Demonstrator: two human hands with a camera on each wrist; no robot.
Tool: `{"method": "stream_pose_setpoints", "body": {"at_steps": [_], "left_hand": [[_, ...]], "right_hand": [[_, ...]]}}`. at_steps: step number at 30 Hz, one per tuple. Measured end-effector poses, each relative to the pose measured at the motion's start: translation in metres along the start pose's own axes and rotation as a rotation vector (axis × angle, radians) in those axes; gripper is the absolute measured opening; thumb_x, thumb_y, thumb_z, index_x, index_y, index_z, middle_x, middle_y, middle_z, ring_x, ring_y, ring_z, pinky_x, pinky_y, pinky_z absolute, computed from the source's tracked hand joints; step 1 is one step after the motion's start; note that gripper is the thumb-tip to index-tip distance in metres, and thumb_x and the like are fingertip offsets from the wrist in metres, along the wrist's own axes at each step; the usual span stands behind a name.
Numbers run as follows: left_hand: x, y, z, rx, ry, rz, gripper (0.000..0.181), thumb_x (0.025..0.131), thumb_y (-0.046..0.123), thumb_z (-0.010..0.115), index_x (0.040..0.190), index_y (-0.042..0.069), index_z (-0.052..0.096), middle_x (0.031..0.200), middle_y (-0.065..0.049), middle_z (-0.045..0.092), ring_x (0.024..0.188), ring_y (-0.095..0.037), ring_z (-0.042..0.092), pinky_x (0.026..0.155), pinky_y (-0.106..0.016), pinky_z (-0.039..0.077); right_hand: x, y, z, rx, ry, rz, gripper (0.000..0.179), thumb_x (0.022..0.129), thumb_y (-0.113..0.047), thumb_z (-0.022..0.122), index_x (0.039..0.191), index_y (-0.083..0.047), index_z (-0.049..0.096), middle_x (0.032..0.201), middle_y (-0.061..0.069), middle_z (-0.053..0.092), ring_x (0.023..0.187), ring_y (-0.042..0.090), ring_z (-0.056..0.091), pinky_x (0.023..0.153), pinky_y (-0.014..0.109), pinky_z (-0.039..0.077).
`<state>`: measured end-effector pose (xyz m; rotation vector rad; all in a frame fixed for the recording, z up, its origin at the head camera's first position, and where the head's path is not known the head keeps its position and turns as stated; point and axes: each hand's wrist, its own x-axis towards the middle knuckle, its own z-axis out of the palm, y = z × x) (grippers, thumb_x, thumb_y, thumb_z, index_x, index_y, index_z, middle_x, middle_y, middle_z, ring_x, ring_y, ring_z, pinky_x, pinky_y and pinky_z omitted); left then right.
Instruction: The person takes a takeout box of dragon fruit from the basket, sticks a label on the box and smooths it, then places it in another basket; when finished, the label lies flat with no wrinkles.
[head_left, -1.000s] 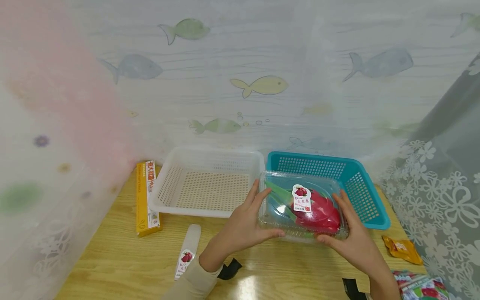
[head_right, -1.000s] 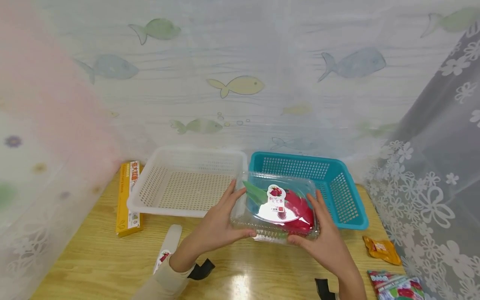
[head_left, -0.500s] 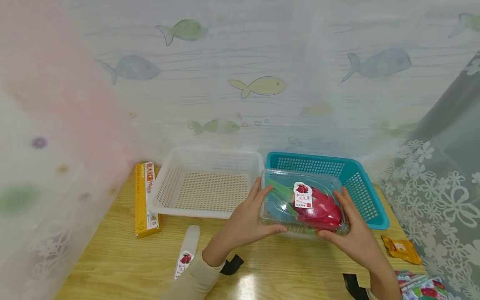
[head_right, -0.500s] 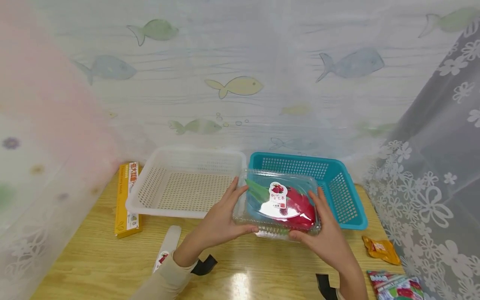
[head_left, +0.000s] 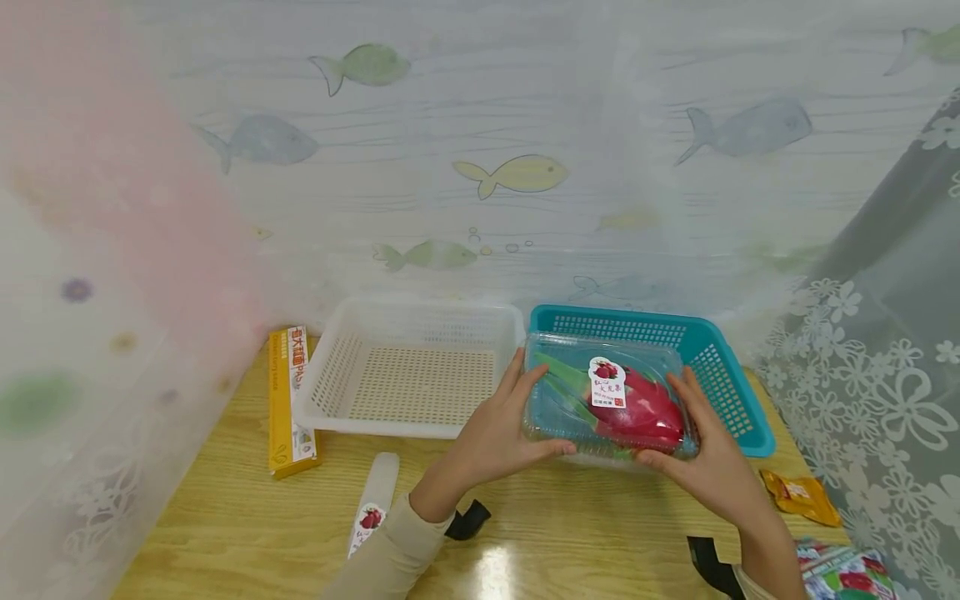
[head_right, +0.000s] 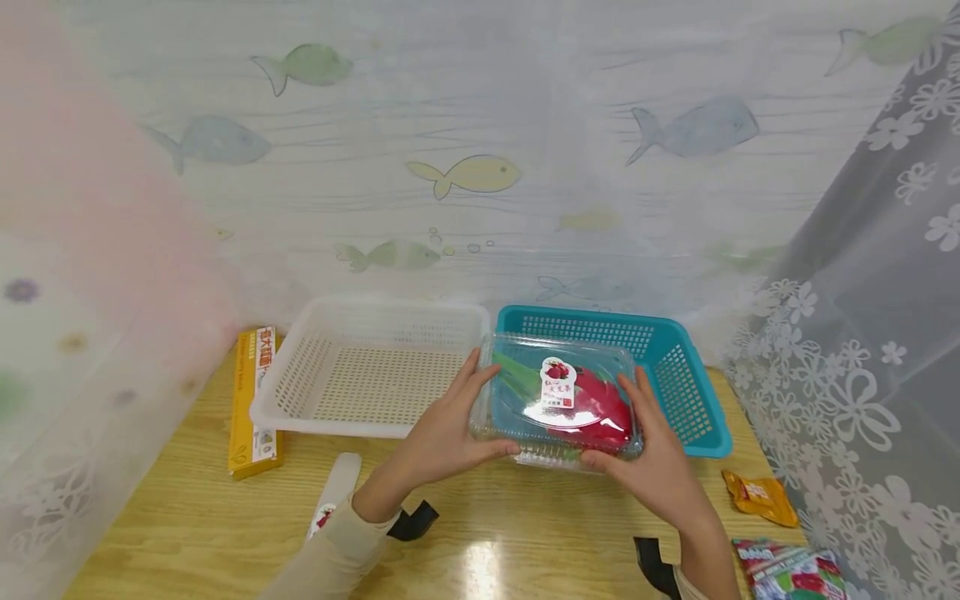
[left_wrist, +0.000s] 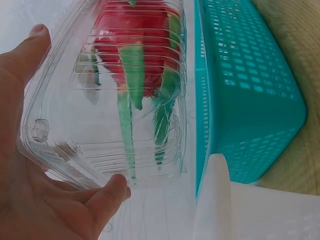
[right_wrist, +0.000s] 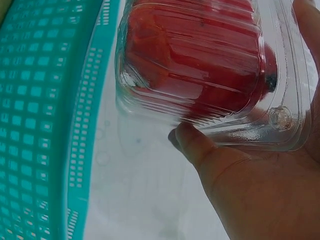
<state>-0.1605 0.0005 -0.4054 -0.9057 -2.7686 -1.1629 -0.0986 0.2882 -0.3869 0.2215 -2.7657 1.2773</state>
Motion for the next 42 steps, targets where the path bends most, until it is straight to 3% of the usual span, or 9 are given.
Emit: {"method": "stream_pose_setpoints", "body": {"at_steps": [2, 8, 13, 20, 23, 26, 28, 31, 42], "left_hand": [[0.002, 0.0, 0.0, -0.004, 0.0, 0.001, 0.105, 0.081, 0.062, 0.078, 0.161, 0.019, 0.028, 0.173, -0.015, 0.003, 0.083, -0.025, 0.074, 0.056, -0.021, 0.049], [0.009, -0.001, -0.001, -0.002, -0.019, 0.001, 0.104, 0.082, 0.063, 0.077, 0.162, 0.019, 0.027, 0.173, -0.013, 0.001, 0.069, -0.016, 0.07, 0.052, -0.022, 0.047], [0.014, -0.003, -0.002, -0.008, -0.046, -0.017, 0.104, 0.083, 0.064, 0.076, 0.162, 0.019, 0.025, 0.173, -0.014, -0.001, 0.052, -0.006, 0.057, 0.05, -0.024, 0.047], [0.018, -0.004, -0.002, -0.018, -0.058, -0.022, 0.105, 0.083, 0.066, 0.074, 0.163, 0.022, 0.022, 0.173, -0.012, -0.003, 0.05, -0.006, 0.056, 0.051, -0.025, 0.047], [0.02, -0.005, -0.002, -0.001, -0.057, -0.021, 0.105, 0.084, 0.066, 0.073, 0.164, 0.023, 0.021, 0.173, -0.011, -0.004, 0.064, -0.012, 0.067, 0.055, -0.024, 0.049], [0.022, -0.005, -0.002, 0.013, -0.056, -0.024, 0.105, 0.084, 0.067, 0.072, 0.164, 0.024, 0.02, 0.174, -0.01, -0.003, 0.09, -0.024, 0.075, 0.064, -0.029, 0.056], [0.023, -0.005, -0.002, 0.018, -0.057, -0.03, 0.105, 0.084, 0.068, 0.071, 0.164, 0.024, 0.02, 0.174, -0.011, -0.002, 0.106, -0.031, 0.073, 0.072, -0.035, 0.059], [0.025, -0.004, -0.002, 0.019, -0.062, -0.035, 0.105, 0.084, 0.069, 0.07, 0.164, 0.023, 0.02, 0.174, -0.011, -0.002, 0.117, -0.036, 0.069, 0.08, -0.042, 0.061], [0.031, -0.004, 0.0, 0.015, -0.074, -0.049, 0.106, 0.085, 0.07, 0.069, 0.165, 0.023, 0.017, 0.174, -0.009, -0.002, 0.129, -0.038, 0.061, 0.092, -0.05, 0.059]], "right_hand": [[0.002, 0.0, -0.001, -0.004, 0.003, -0.005, 0.099, 0.09, -0.021, 0.08, 0.165, -0.016, 0.016, 0.174, 0.009, -0.007, 0.156, 0.05, 0.002, 0.108, 0.045, 0.045], [0.006, 0.001, -0.003, 0.005, -0.004, 0.002, 0.1, 0.09, -0.022, 0.08, 0.165, -0.014, 0.014, 0.173, 0.009, -0.01, 0.156, 0.051, 0.002, 0.105, 0.071, 0.033], [0.009, 0.003, -0.005, 0.017, -0.018, 0.014, 0.101, 0.091, -0.024, 0.079, 0.166, -0.015, 0.012, 0.173, 0.007, -0.013, 0.156, 0.051, 0.001, 0.106, 0.076, 0.031], [0.014, 0.006, -0.006, 0.02, -0.023, 0.014, 0.101, 0.091, -0.023, 0.08, 0.166, -0.017, 0.012, 0.173, 0.007, -0.013, 0.157, 0.049, -0.003, 0.106, 0.078, 0.03], [0.015, 0.007, -0.007, 0.01, -0.028, 0.021, 0.102, 0.09, -0.024, 0.08, 0.166, -0.017, 0.012, 0.173, 0.008, -0.013, 0.156, 0.05, -0.002, 0.106, 0.077, 0.032], [0.016, 0.008, -0.007, 0.014, -0.03, 0.025, 0.102, 0.091, -0.024, 0.079, 0.166, -0.017, 0.011, 0.173, 0.009, -0.013, 0.156, 0.05, -0.002, 0.106, 0.077, 0.031], [0.017, 0.009, -0.008, 0.026, -0.032, 0.02, 0.101, 0.091, -0.023, 0.079, 0.166, -0.016, 0.011, 0.173, 0.009, -0.014, 0.156, 0.05, -0.003, 0.106, 0.077, 0.031], [0.018, 0.009, -0.009, 0.026, -0.036, 0.02, 0.1, 0.092, -0.024, 0.078, 0.166, -0.016, 0.011, 0.172, 0.009, -0.014, 0.156, 0.051, -0.003, 0.106, 0.077, 0.031], [0.024, 0.012, -0.013, 0.0, -0.052, 0.04, 0.1, 0.092, -0.026, 0.078, 0.166, -0.015, 0.011, 0.172, 0.011, -0.015, 0.154, 0.055, 0.006, 0.106, 0.077, 0.033]]}}
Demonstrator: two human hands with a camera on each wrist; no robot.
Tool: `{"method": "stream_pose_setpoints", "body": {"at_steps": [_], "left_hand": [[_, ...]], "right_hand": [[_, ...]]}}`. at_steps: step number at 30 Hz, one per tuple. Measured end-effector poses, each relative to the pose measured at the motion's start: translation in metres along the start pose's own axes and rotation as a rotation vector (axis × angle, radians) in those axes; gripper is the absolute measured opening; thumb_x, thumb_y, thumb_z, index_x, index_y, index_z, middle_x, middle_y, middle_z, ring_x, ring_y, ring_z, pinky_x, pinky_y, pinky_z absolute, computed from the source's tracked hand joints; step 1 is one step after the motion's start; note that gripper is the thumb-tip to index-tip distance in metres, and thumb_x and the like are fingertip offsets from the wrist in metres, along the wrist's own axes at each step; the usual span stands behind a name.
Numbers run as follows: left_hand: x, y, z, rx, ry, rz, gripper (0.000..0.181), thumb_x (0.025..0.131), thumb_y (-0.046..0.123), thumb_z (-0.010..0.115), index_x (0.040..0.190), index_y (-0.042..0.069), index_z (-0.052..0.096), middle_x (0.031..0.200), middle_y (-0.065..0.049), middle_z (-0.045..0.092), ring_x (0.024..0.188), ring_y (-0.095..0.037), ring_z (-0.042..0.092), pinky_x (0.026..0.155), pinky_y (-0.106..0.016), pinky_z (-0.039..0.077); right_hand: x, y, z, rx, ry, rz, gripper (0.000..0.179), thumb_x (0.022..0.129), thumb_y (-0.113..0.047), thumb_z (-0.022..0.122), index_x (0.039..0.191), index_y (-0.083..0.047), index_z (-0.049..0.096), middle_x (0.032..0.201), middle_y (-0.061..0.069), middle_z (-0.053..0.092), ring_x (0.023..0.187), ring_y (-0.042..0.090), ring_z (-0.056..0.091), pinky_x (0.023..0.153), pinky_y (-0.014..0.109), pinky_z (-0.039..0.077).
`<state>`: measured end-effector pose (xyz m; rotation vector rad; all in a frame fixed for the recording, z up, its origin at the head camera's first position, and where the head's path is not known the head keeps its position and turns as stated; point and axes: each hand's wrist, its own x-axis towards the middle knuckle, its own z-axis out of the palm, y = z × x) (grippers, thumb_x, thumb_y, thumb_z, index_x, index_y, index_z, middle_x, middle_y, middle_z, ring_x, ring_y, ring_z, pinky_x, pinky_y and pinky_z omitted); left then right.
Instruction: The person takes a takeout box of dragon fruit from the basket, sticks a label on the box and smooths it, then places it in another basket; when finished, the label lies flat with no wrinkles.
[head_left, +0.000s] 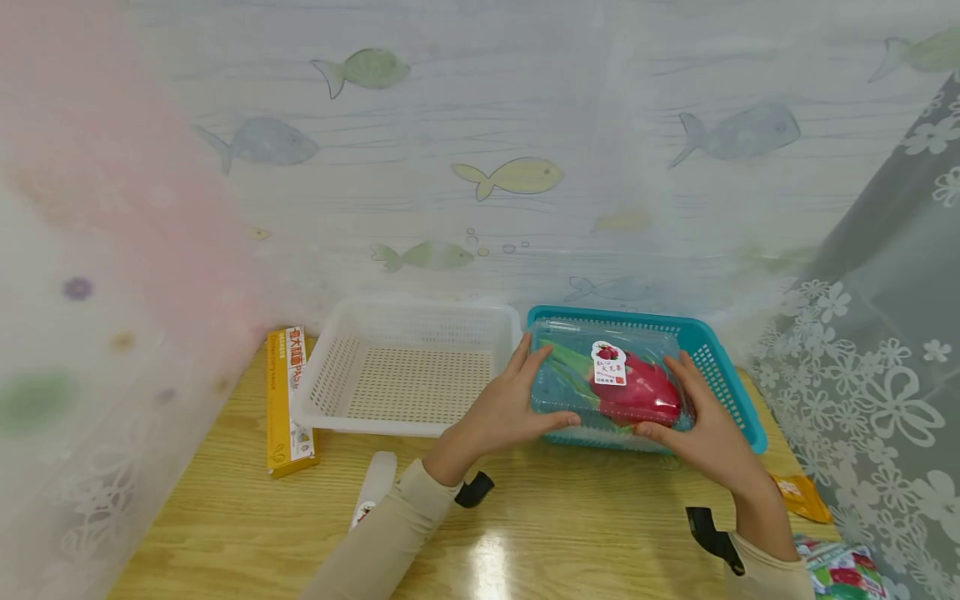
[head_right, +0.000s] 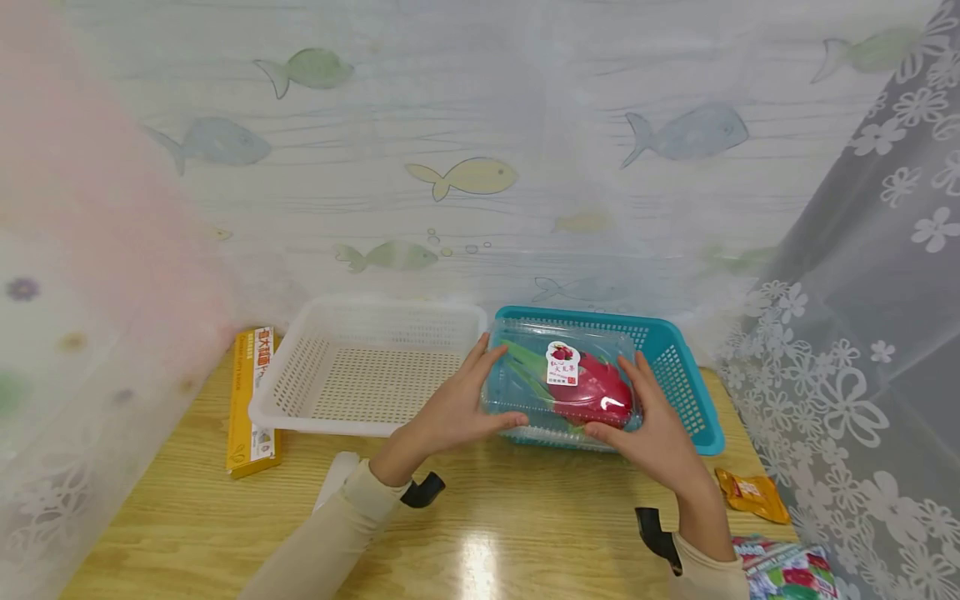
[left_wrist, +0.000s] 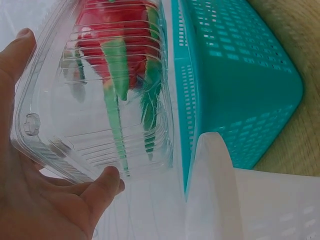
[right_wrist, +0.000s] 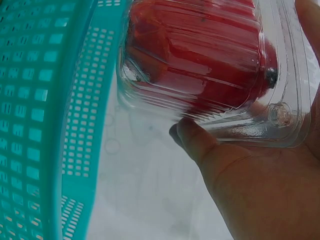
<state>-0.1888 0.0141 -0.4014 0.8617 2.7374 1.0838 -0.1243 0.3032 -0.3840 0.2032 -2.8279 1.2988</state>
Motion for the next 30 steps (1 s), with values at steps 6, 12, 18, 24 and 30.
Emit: {"method": "stream_pose_setpoints", "body": {"at_steps": [6, 12, 18, 24, 30], "left_hand": [[0.006, -0.001, 0.0, -0.018, -0.007, 0.003, 0.105, 0.085, 0.068, 0.07, 0.165, 0.023, 0.018, 0.174, -0.01, -0.002, 0.129, -0.037, 0.062, 0.093, -0.05, 0.058], [0.011, -0.001, 0.0, -0.023, -0.012, 0.0, 0.104, 0.086, 0.067, 0.07, 0.165, 0.022, 0.018, 0.174, -0.01, -0.002, 0.131, -0.038, 0.06, 0.092, -0.049, 0.059], [0.016, -0.003, 0.002, -0.021, -0.022, -0.004, 0.102, 0.087, 0.068, 0.067, 0.165, 0.023, 0.018, 0.174, -0.01, -0.002, 0.124, -0.037, 0.064, 0.088, -0.048, 0.059], [0.021, -0.006, 0.005, -0.028, -0.041, -0.003, 0.101, 0.088, 0.069, 0.065, 0.165, 0.023, 0.018, 0.174, -0.008, -0.005, 0.128, -0.038, 0.062, 0.085, -0.045, 0.06], [0.027, -0.006, 0.006, -0.02, -0.061, -0.003, 0.102, 0.088, 0.071, 0.063, 0.165, 0.022, 0.016, 0.174, -0.008, -0.007, 0.125, -0.036, 0.064, 0.079, -0.04, 0.059]], "right_hand": [[0.005, 0.002, -0.003, 0.014, -0.013, 0.002, 0.1, 0.093, -0.024, 0.077, 0.166, -0.016, 0.01, 0.172, 0.012, -0.015, 0.154, 0.055, 0.007, 0.106, 0.077, 0.033], [0.008, 0.003, -0.006, 0.02, -0.032, 0.011, 0.099, 0.094, -0.025, 0.076, 0.166, -0.016, 0.009, 0.172, 0.01, -0.015, 0.154, 0.054, 0.008, 0.108, 0.076, 0.032], [0.012, 0.005, -0.009, 0.013, -0.045, 0.018, 0.099, 0.094, -0.027, 0.076, 0.166, -0.016, 0.009, 0.172, 0.01, -0.014, 0.154, 0.054, 0.009, 0.109, 0.076, 0.032], [0.014, 0.008, -0.012, 0.018, -0.053, 0.012, 0.096, 0.095, -0.027, 0.075, 0.165, -0.012, 0.011, 0.172, 0.013, -0.013, 0.154, 0.054, 0.01, 0.107, 0.072, 0.037], [0.018, 0.014, -0.014, 0.001, -0.063, 0.018, 0.095, 0.095, -0.029, 0.074, 0.165, -0.013, 0.012, 0.172, 0.013, -0.013, 0.154, 0.054, 0.01, 0.106, 0.071, 0.041]]}}
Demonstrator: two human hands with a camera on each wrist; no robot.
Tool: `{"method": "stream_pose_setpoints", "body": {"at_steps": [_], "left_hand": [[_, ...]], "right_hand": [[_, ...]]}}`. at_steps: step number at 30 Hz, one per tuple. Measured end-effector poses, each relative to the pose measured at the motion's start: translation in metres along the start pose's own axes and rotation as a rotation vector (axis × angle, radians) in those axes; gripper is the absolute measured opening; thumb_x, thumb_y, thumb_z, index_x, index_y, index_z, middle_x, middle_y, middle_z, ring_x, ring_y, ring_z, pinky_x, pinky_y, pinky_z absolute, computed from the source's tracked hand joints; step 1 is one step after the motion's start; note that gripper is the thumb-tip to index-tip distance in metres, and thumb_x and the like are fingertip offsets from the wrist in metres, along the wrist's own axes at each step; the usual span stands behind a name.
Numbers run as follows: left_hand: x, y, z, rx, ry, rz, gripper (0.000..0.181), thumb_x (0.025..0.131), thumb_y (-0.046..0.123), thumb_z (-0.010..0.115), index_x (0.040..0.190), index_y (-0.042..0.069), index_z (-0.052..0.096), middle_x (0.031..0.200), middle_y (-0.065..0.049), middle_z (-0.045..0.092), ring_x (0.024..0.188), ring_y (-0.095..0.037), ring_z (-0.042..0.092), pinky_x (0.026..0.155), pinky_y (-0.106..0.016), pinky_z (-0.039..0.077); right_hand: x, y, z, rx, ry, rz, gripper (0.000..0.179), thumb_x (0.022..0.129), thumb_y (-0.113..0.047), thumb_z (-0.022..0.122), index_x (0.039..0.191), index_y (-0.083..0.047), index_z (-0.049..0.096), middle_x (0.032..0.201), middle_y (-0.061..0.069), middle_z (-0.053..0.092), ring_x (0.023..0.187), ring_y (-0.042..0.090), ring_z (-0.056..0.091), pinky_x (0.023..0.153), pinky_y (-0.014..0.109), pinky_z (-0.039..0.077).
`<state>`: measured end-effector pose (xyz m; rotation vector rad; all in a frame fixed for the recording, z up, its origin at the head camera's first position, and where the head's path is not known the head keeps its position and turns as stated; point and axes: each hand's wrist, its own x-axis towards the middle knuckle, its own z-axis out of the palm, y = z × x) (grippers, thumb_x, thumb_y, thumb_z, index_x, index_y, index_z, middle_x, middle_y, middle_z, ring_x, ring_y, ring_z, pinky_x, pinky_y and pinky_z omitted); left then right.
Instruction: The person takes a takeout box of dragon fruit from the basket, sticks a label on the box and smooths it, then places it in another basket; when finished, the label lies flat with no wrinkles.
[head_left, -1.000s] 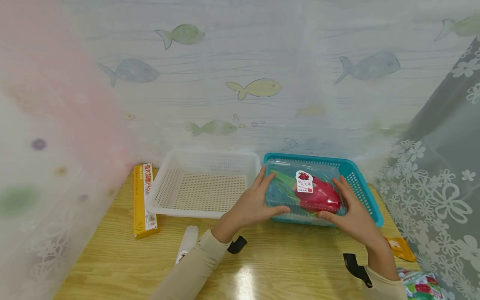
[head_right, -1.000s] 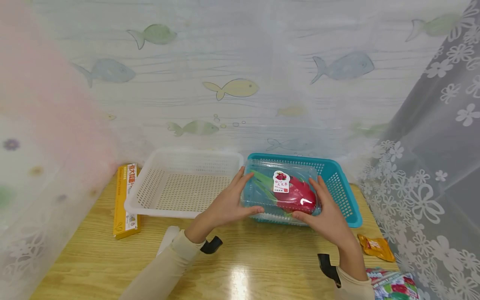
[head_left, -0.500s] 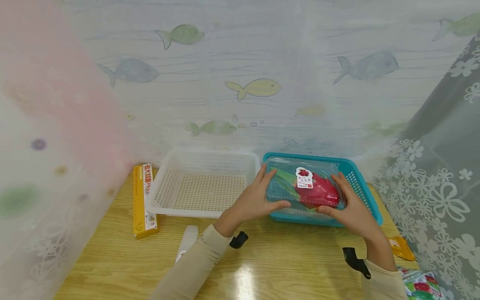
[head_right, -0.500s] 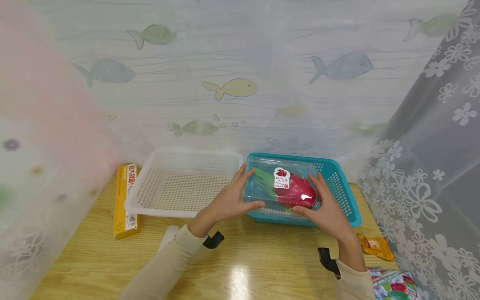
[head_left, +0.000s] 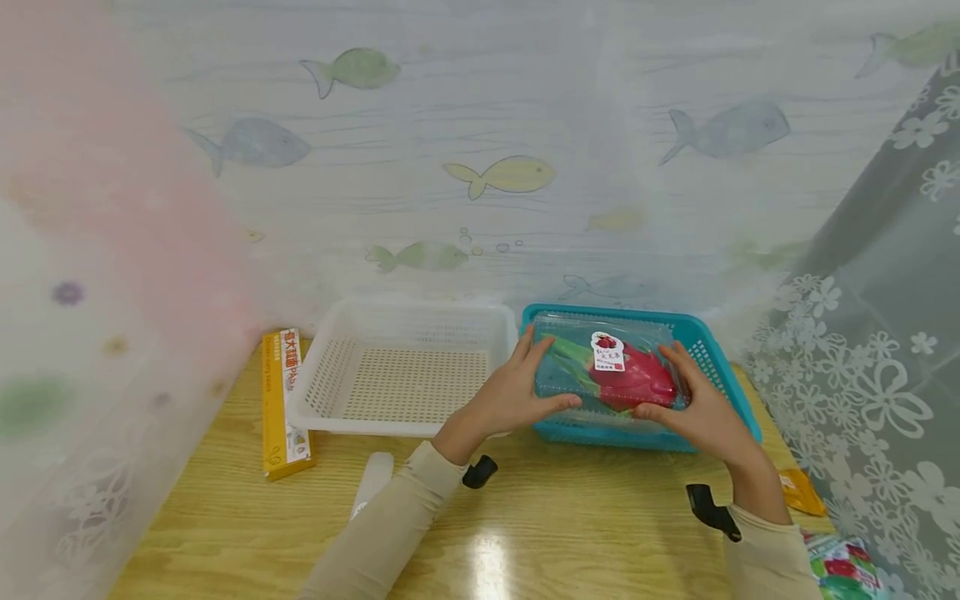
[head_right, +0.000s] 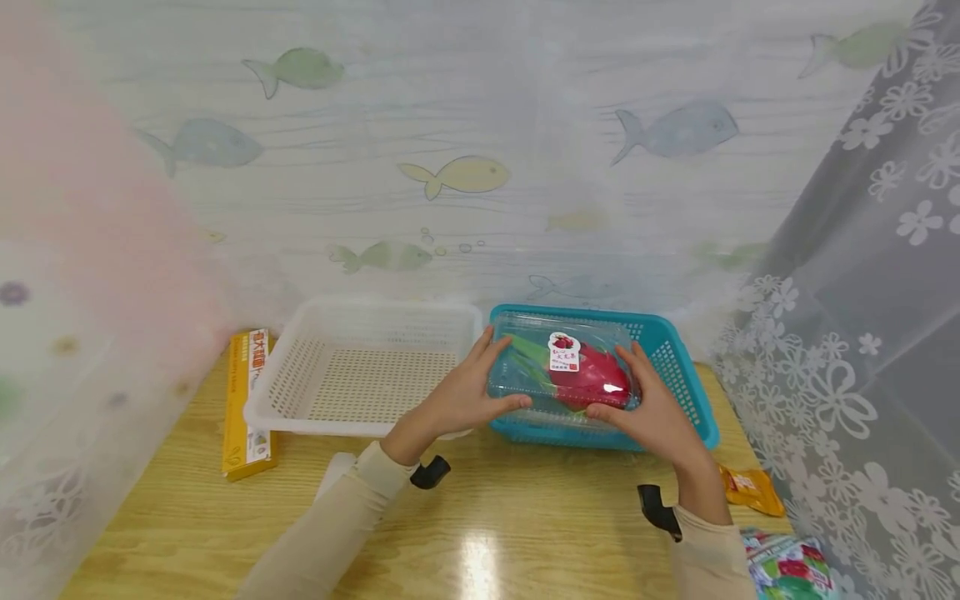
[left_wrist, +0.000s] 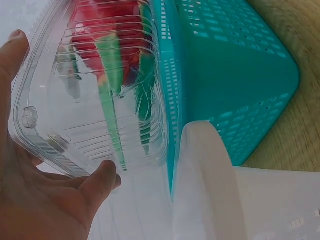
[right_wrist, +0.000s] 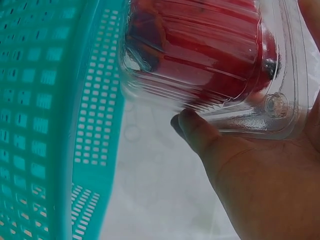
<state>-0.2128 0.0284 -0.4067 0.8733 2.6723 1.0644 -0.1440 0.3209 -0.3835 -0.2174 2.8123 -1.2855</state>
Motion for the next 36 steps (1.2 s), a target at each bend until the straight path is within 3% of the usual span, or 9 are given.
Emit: {"method": "stream_pose_setpoints", "body": {"at_steps": [10, 14, 21, 31, 36], "left_hand": [[0.004, -0.002, 0.001, -0.017, -0.001, -0.012, 0.101, 0.089, 0.068, 0.064, 0.165, 0.022, 0.016, 0.174, -0.008, -0.008, 0.131, -0.037, 0.06, 0.09, -0.049, 0.059], [0.007, -0.004, 0.002, -0.014, -0.009, -0.007, 0.1, 0.09, 0.068, 0.064, 0.165, 0.021, 0.016, 0.174, -0.009, -0.008, 0.129, -0.037, 0.061, 0.088, -0.047, 0.059], [0.011, -0.003, 0.001, -0.01, -0.021, -0.011, 0.1, 0.091, 0.068, 0.062, 0.165, 0.02, 0.016, 0.173, -0.01, -0.008, 0.129, -0.038, 0.062, 0.089, -0.048, 0.059], [0.015, -0.001, 0.004, -0.01, -0.018, -0.04, 0.099, 0.09, 0.069, 0.062, 0.165, 0.023, 0.016, 0.174, -0.008, -0.008, 0.128, -0.036, 0.063, 0.09, -0.048, 0.059], [0.018, -0.002, 0.005, -0.017, -0.021, -0.047, 0.099, 0.091, 0.068, 0.063, 0.165, 0.022, 0.016, 0.174, -0.009, -0.009, 0.13, -0.036, 0.061, 0.094, -0.05, 0.057]], "right_hand": [[0.006, 0.003, -0.001, -0.005, -0.012, 0.006, 0.094, 0.096, -0.03, 0.073, 0.165, -0.011, 0.013, 0.172, 0.016, -0.012, 0.151, 0.056, 0.018, 0.099, 0.062, 0.051], [0.008, 0.004, -0.002, 0.004, -0.017, 0.002, 0.093, 0.096, -0.03, 0.073, 0.164, -0.009, 0.013, 0.171, 0.018, -0.012, 0.151, 0.056, 0.017, 0.097, 0.059, 0.054], [0.011, 0.007, -0.006, 0.022, -0.032, 0.011, 0.093, 0.097, -0.029, 0.072, 0.165, -0.009, 0.012, 0.172, 0.017, -0.013, 0.15, 0.057, 0.019, 0.091, 0.043, 0.059], [0.016, 0.012, -0.007, 0.023, -0.048, 0.009, 0.093, 0.097, -0.029, 0.072, 0.165, -0.01, 0.01, 0.171, 0.019, -0.013, 0.151, 0.057, 0.016, 0.102, 0.065, 0.048], [0.02, 0.016, -0.008, 0.022, -0.056, 0.011, 0.093, 0.097, -0.03, 0.071, 0.165, -0.011, 0.01, 0.171, 0.019, -0.013, 0.151, 0.057, 0.018, 0.102, 0.064, 0.049]]}}
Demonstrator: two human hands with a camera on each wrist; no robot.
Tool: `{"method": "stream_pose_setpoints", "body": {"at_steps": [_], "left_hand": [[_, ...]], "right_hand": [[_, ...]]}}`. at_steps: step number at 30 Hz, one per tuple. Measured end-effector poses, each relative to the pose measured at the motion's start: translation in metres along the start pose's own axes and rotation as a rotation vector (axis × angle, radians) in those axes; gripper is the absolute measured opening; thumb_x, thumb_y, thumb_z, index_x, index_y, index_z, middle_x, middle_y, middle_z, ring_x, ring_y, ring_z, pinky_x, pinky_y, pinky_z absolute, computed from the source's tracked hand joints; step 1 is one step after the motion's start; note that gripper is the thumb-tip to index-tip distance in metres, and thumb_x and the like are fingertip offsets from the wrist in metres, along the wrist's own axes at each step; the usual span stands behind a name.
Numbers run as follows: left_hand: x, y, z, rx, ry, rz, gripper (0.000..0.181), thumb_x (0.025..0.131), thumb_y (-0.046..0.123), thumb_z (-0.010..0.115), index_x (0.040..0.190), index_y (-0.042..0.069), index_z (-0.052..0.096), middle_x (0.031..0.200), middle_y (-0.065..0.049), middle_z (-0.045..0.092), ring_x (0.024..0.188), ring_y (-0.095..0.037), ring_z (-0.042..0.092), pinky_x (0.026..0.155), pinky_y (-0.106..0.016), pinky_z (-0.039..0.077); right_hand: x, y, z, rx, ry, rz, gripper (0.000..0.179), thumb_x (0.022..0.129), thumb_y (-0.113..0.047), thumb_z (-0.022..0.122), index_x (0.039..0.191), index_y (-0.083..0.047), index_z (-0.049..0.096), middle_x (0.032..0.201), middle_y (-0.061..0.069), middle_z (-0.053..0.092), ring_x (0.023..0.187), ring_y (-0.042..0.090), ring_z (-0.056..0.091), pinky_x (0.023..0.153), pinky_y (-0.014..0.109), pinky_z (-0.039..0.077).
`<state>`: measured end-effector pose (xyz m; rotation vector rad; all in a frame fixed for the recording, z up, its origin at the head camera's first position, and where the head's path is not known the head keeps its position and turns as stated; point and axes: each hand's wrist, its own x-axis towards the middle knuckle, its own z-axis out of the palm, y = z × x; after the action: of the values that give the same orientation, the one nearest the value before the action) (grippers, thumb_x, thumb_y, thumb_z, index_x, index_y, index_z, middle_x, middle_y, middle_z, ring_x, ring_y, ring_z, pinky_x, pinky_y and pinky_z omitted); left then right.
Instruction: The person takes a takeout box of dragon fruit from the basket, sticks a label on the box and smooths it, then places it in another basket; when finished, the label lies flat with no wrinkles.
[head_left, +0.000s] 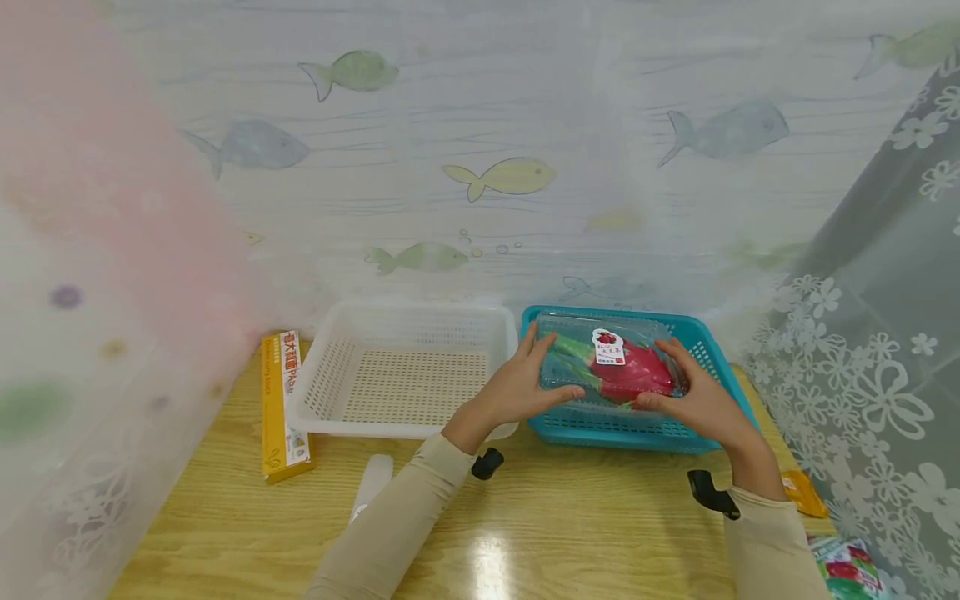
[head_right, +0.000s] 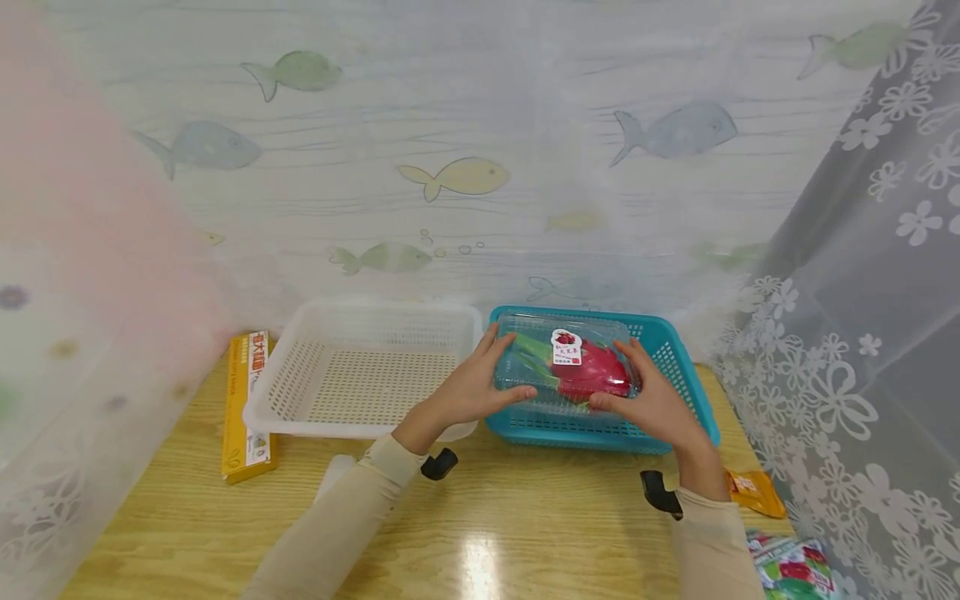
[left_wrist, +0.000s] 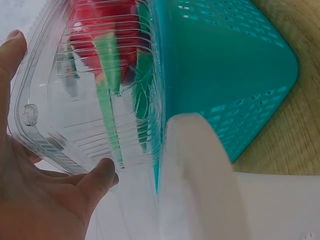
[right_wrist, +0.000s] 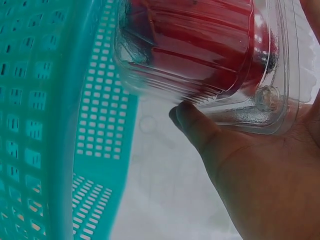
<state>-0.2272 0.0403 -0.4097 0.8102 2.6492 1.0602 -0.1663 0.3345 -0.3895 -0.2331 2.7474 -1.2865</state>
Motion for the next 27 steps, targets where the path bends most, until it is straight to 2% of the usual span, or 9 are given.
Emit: {"method": "stream_pose_setpoints", "body": {"at_steps": [9, 16, 27], "left_hand": [[0.005, -0.001, 0.001, 0.002, 0.005, -0.005, 0.1, 0.09, 0.068, 0.063, 0.165, 0.021, 0.016, 0.174, -0.009, -0.007, 0.138, -0.036, 0.055, 0.103, -0.054, 0.052], [0.008, -0.002, 0.002, 0.005, 0.003, -0.011, 0.101, 0.091, 0.067, 0.064, 0.165, 0.019, 0.016, 0.174, -0.009, -0.007, 0.141, -0.037, 0.051, 0.106, -0.055, 0.05], [0.015, -0.008, 0.006, 0.0, -0.015, -0.001, 0.104, 0.09, 0.063, 0.068, 0.165, 0.016, 0.015, 0.173, -0.01, -0.008, 0.145, -0.038, 0.046, 0.108, -0.054, 0.05]], "right_hand": [[0.004, 0.003, -0.003, -0.012, -0.008, -0.007, 0.092, 0.098, -0.031, 0.07, 0.165, -0.009, 0.01, 0.171, 0.02, -0.013, 0.149, 0.059, 0.019, 0.101, 0.066, 0.048], [0.007, 0.003, -0.003, -0.005, -0.017, 0.001, 0.094, 0.097, -0.031, 0.071, 0.165, -0.01, 0.009, 0.171, 0.021, -0.013, 0.148, 0.06, 0.019, 0.104, 0.068, 0.045], [0.012, 0.01, -0.001, -0.003, -0.027, 0.017, 0.096, 0.096, -0.032, 0.073, 0.165, -0.011, 0.009, 0.171, 0.021, -0.013, 0.148, 0.061, 0.018, 0.103, 0.068, 0.046]]}}
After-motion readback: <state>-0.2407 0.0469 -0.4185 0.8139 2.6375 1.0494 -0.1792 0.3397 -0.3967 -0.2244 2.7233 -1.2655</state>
